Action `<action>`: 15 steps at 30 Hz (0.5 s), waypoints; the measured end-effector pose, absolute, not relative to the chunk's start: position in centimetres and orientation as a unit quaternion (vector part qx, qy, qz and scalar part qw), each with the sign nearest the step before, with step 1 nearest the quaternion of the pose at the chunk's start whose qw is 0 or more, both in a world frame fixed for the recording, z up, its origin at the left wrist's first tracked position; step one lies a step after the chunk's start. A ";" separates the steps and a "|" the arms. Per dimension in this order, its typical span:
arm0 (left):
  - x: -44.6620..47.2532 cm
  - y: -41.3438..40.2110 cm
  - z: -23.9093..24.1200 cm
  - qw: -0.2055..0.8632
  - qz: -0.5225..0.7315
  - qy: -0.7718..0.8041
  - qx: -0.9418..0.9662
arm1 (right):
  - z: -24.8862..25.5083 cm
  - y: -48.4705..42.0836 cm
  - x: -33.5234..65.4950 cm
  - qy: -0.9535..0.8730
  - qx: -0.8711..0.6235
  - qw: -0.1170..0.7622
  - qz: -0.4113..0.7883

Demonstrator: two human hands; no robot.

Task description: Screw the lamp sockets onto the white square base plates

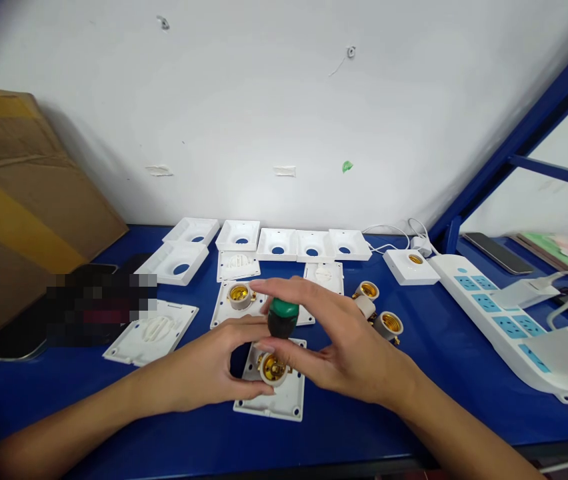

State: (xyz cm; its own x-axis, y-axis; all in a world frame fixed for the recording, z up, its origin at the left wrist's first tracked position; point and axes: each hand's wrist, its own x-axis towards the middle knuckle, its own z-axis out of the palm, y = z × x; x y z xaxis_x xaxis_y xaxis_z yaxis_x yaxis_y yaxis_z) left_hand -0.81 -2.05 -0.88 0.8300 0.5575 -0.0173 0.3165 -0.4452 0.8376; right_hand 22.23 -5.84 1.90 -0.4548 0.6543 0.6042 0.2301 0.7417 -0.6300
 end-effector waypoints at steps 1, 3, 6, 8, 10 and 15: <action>-0.8 -2.0 -0.8 0.457 0.128 0.262 0.840 | 2.1 -5.9 22.3 -0.825 -0.260 0.442 0.236; -0.7 -2.1 -0.7 0.450 0.128 0.269 0.842 | 2.4 -5.9 22.3 -0.832 -0.237 0.441 0.241; -0.6 -2.2 -0.8 0.439 0.141 0.267 0.846 | 2.6 -6.2 22.2 -0.808 -0.229 0.462 0.284; -0.7 -2.3 -0.9 0.434 0.150 0.261 0.849 | 2.7 -6.4 22.0 -0.781 -0.227 0.486 0.320; -0.7 -2.4 -0.9 0.428 0.153 0.259 0.852 | 2.8 -6.5 21.9 -0.776 -0.213 0.494 0.329; -0.6 -2.3 -0.6 0.428 0.157 0.260 0.851 | 2.8 -6.2 21.4 -0.798 -0.175 0.506 0.275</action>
